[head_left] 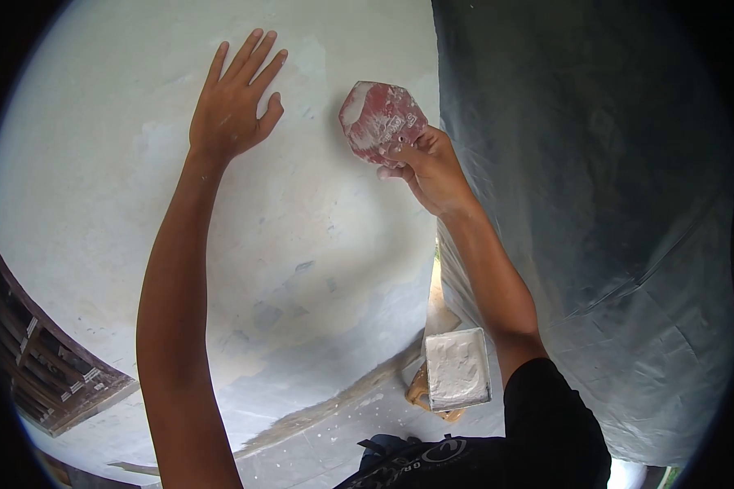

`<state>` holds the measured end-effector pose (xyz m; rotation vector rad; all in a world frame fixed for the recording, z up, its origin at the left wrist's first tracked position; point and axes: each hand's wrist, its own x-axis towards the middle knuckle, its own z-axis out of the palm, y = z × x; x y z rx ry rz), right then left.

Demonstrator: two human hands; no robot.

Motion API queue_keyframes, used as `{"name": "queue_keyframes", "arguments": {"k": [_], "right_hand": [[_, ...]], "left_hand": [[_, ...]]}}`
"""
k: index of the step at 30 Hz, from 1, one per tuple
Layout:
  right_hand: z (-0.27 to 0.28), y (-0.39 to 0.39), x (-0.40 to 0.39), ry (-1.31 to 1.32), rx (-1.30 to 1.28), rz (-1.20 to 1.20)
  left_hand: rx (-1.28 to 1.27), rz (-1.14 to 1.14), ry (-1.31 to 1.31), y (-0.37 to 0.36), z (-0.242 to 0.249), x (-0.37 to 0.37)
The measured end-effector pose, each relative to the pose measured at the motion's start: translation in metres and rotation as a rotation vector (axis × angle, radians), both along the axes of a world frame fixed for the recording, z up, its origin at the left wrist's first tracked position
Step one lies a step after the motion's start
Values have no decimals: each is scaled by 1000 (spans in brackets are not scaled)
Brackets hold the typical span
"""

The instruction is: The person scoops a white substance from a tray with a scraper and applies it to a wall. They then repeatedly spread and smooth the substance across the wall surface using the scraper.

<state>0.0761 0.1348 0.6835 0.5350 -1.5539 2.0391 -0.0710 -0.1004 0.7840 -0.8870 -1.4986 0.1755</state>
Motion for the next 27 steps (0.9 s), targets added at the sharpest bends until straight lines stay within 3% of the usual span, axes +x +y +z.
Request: {"name": "queue_keyframes", "arguments": {"k": [5,7,8,10,16,22,24,27], "right_hand": [[7,11,-4,41,126,-141],[14,11,-15,168,220,-468],[20,11,-21,169,220,-468],[34,12,-37,324,517,-976],[50,2,-106,583,900,-1323],[3,-37,-104,457,904,-1161],[-21,-53,-86,350,957,-1015],[-39,-56,-69,428,832,-808]], "left_hand": [[1,7,-26,0,-1,3],[-2,-5,-35,0,-1,3],[-1,-5,-33,0,0,3],[-7,-5,-32,0,-1,2],[-7,11,-49,0,0,4],[-6,29,3,0,0,3],[-7,19,-6,0,0,3],[-3,15,-8,0,1,4]]}}
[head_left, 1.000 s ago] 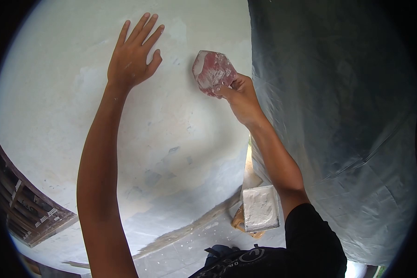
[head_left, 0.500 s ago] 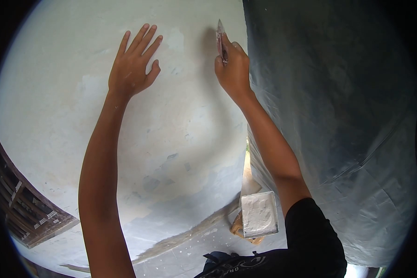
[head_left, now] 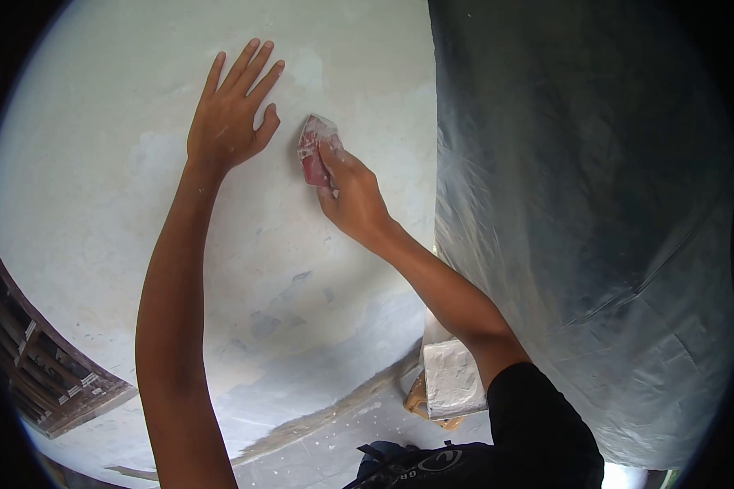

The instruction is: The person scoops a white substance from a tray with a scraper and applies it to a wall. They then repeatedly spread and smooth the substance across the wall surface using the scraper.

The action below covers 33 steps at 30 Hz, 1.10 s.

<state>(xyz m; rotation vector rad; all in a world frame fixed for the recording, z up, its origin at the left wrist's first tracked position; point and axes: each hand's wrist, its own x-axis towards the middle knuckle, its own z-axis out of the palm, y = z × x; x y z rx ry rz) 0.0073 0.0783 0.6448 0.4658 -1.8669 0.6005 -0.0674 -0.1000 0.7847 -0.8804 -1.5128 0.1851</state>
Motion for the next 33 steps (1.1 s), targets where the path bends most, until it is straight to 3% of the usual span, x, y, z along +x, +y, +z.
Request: {"name": "queue_keyframes", "arguments": {"k": [3,6,9,13,16,21,23,27,30,33], "right_hand": [[44,19,10,144,-77,-109],[82,39,-12,332,-8,-386],[65,40,-34,169,39,-455],[7,11,-11,-15,112,-312],[1,5,5,-9,83,-110],[88,37,-8,354,12,-383],[97,46,-25,282,60,-434],[55,37,-32,238,130,-451],[10,20,-15,116,144,-295],[30,32,1,89,47,-190]], "left_hand": [[4,0,-2,1,0,-1],[1,-6,-2,0,-1,-1],[4,-18,-11,0,-1,-1],[2,-35,-25,-1,-1,-2],[3,-57,-28,-1,0,-2],[1,-24,-24,-1,-1,-1],[4,-17,-21,-1,-1,-1],[0,-37,-28,-1,-1,-2],[7,-49,-26,-1,-1,-3],[3,-58,-22,-1,0,-3]]}}
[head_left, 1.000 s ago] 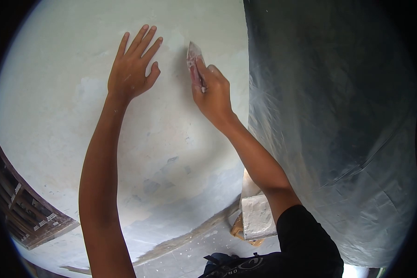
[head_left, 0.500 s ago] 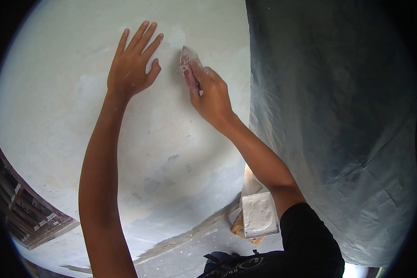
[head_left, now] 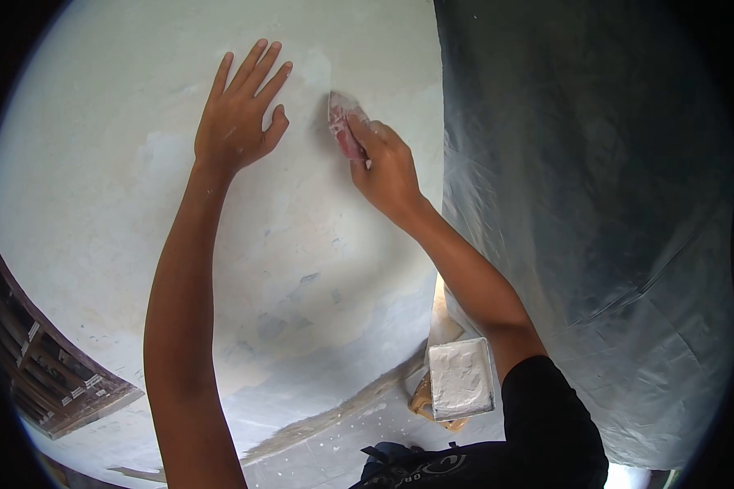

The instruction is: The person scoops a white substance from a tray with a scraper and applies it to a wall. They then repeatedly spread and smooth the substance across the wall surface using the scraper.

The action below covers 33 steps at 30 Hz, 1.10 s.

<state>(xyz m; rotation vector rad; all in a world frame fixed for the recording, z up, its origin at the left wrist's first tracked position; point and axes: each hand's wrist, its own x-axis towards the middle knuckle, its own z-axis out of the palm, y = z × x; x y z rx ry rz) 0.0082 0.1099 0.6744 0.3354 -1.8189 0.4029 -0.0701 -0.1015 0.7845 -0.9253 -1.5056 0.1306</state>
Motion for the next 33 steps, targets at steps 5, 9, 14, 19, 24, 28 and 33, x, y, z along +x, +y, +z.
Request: {"name": "queue_keyframes", "arguments": {"k": [5,9,14,19,24,28,33], "right_hand": [[67,45,-19,218,-57,-285],[36,34,-34,116,-23,-252],[-21,-12,1,-168,-12,14],[48,8,4,95,-112,-25],[53,26,-30,86,22,-198],[-17,-5,-20,105,64,-35],[17,-3,1,58,-34,52]], "left_hand": [[12,17,14,1,-2,-1],[12,29,2,1,-2,-1],[5,21,-4,0,-2,1],[4,4,6,0,-1,0],[7,25,1,1,-1,0],[6,37,23,0,0,1],[5,25,11,1,-1,2]]}}
